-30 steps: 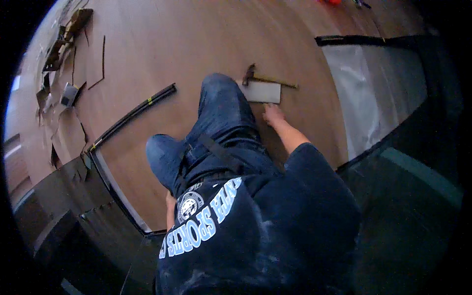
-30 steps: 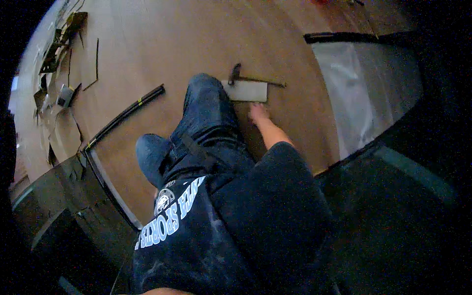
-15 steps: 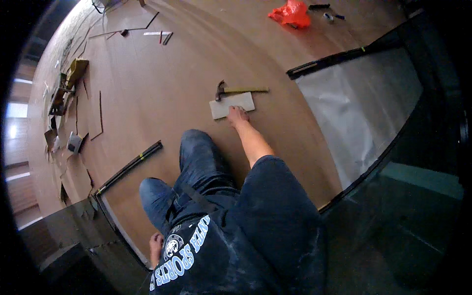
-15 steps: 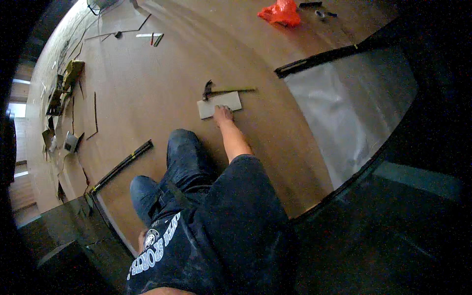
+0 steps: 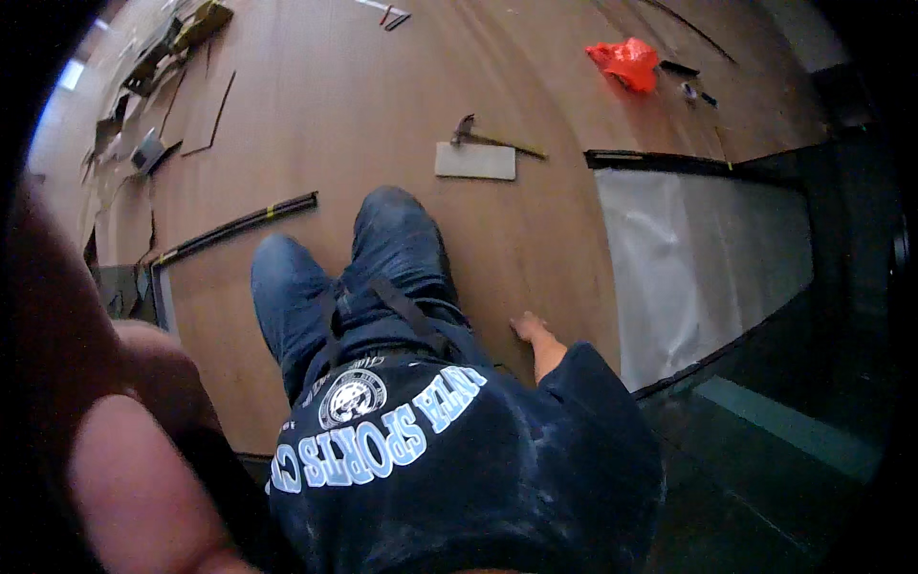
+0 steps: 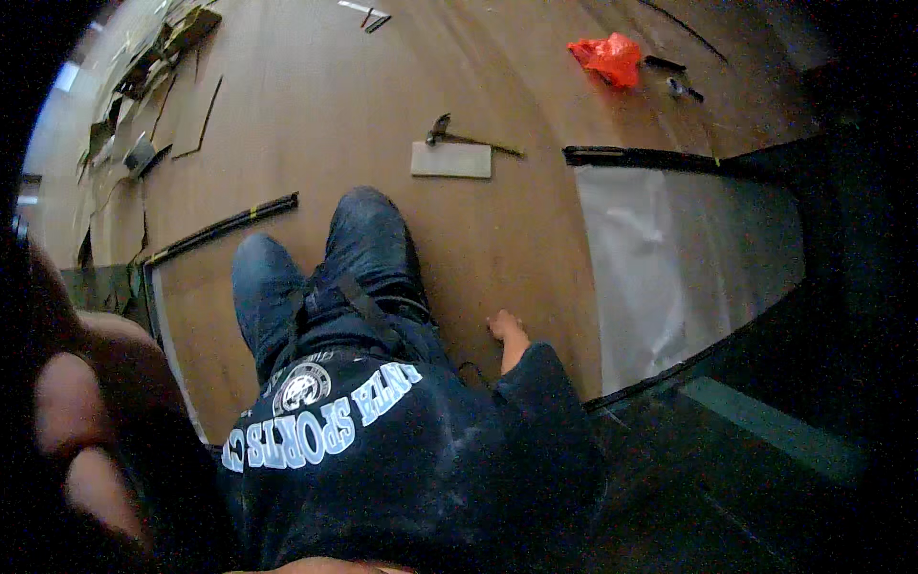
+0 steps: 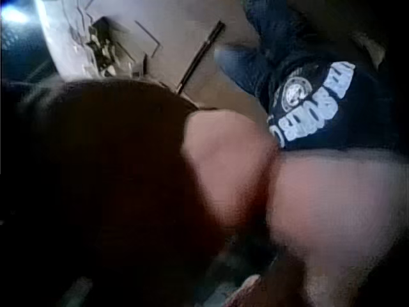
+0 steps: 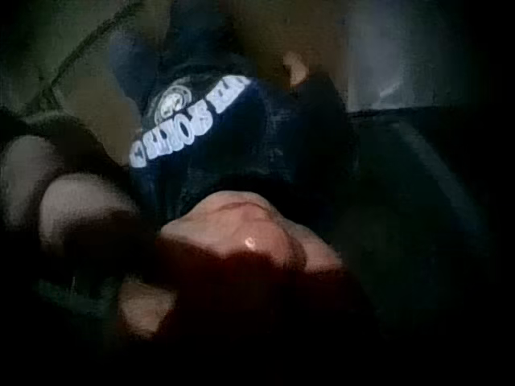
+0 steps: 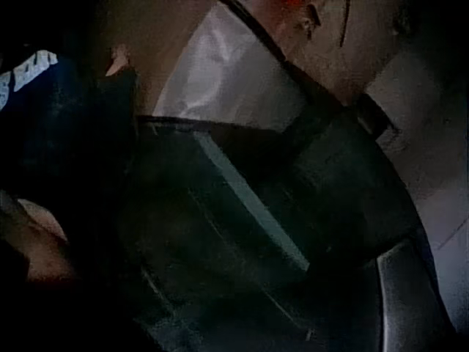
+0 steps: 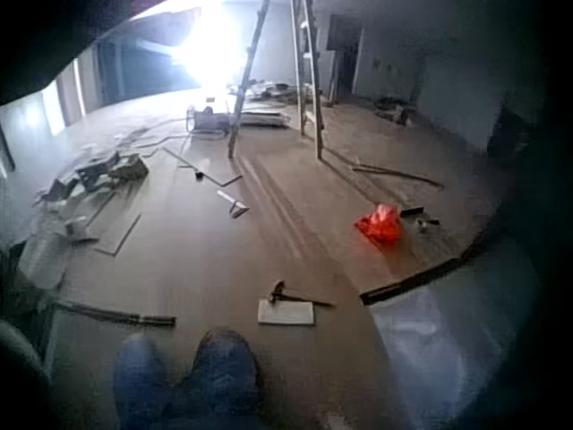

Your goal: The person cuts a laminate plank using a table saw, fits it into a doorway frame on the floor, and uses a hammer and a pull bar to secure the plank into place.

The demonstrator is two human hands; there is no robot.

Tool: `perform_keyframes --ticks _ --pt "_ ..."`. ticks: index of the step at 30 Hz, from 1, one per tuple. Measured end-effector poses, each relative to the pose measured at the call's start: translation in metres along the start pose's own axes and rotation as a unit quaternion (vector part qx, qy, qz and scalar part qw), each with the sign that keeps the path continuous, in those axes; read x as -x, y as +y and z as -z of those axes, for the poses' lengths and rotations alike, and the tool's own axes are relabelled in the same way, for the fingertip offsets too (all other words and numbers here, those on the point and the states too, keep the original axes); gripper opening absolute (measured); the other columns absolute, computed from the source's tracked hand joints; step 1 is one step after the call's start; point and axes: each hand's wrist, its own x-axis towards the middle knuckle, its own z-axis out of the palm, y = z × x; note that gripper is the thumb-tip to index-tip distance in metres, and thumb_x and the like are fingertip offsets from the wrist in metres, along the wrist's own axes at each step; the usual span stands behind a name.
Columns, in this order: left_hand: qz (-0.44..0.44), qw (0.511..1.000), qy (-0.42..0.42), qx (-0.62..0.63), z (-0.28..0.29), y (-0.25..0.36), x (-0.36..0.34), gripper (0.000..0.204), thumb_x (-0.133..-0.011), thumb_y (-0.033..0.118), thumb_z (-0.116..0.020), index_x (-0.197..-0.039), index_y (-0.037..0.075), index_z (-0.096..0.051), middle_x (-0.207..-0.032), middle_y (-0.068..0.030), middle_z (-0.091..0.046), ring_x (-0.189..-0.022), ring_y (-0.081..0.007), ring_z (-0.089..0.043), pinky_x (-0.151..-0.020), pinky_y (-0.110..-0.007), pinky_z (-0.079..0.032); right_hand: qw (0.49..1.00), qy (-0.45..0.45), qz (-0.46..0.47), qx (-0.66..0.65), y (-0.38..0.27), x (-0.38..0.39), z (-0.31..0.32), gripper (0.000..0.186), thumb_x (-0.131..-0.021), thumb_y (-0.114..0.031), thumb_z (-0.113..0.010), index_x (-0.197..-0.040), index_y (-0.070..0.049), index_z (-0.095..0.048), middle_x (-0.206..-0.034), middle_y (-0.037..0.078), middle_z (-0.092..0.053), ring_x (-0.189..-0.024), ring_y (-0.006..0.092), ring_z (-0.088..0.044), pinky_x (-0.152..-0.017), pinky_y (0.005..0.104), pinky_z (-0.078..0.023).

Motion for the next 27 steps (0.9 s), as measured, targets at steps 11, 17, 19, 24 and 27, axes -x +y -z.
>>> perform_keyframes --ticks 11,17,19,24,27 --pt "0.09 0.966 -0.078 0.229 -0.109 -0.134 -0.077 0.052 -0.107 0.024 -0.057 -0.153 0.001 -0.045 -0.155 -0.0173 -0.049 -0.146 -0.0302 -0.044 -0.123 -0.042 -0.03 0.993 0.006 0.004 -0.119 -0.07 -0.013 0.082 0.058 -0.102 -0.046 -0.056 -0.15 -0.016 -0.043 -0.15 0.019 -0.051 -0.137 0.0382 -0.048 -0.112 0.0518 -0.04" --pt "0.065 0.957 -0.047 0.278 -0.137 -0.266 -0.225 0.056 -0.107 0.027 -0.057 -0.154 0.0 -0.042 -0.157 -0.0192 -0.047 -0.147 -0.0321 -0.042 -0.123 -0.042 -0.029 0.96 0.065 -0.056 -0.267 -0.083 -0.013 0.126 0.047 -0.101 -0.041 -0.06 -0.135 -0.009 -0.054 -0.139 0.02 -0.058 -0.126 0.0378 -0.056 -0.101 0.0488 -0.046" --pt "0.052 0.962 -0.009 0.267 -0.169 -0.301 -0.287 0.057 -0.107 0.028 -0.057 -0.154 0.0 -0.041 -0.157 -0.0199 -0.046 -0.148 -0.0327 -0.041 -0.124 -0.043 -0.029 0.934 0.127 -0.057 -0.33 -0.087 -0.023 0.148 0.043 -0.101 -0.039 -0.062 -0.13 -0.007 -0.057 -0.135 0.021 -0.061 -0.122 0.0377 -0.058 -0.098 0.0478 -0.048" --pt "0.016 0.955 0.12 0.27 -0.188 -0.414 -0.441 0.06 -0.107 0.03 -0.057 -0.155 0.0 -0.039 -0.159 -0.0215 -0.044 -0.149 -0.0343 -0.039 -0.124 -0.043 -0.028 0.883 0.188 -0.053 -0.427 -0.137 -0.023 0.294 0.037 -0.101 -0.035 -0.065 -0.118 -0.002 -0.066 -0.125 0.023 -0.067 -0.113 0.0373 -0.064 -0.089 0.0454 -0.052" --pt "0.056 0.943 0.175 0.276 -0.253 -0.449 -0.512 0.062 -0.107 0.032 -0.057 -0.156 0.0 -0.038 -0.159 -0.0225 -0.043 -0.15 -0.0352 -0.038 -0.124 -0.044 -0.027 0.879 0.313 -0.031 -0.357 -0.093 -0.175 0.419 0.052 -0.103 -0.036 -0.061 -0.137 0.003 -0.058 -0.136 0.028 -0.062 -0.13 0.0451 -0.055 -0.112 0.0504 -0.043"
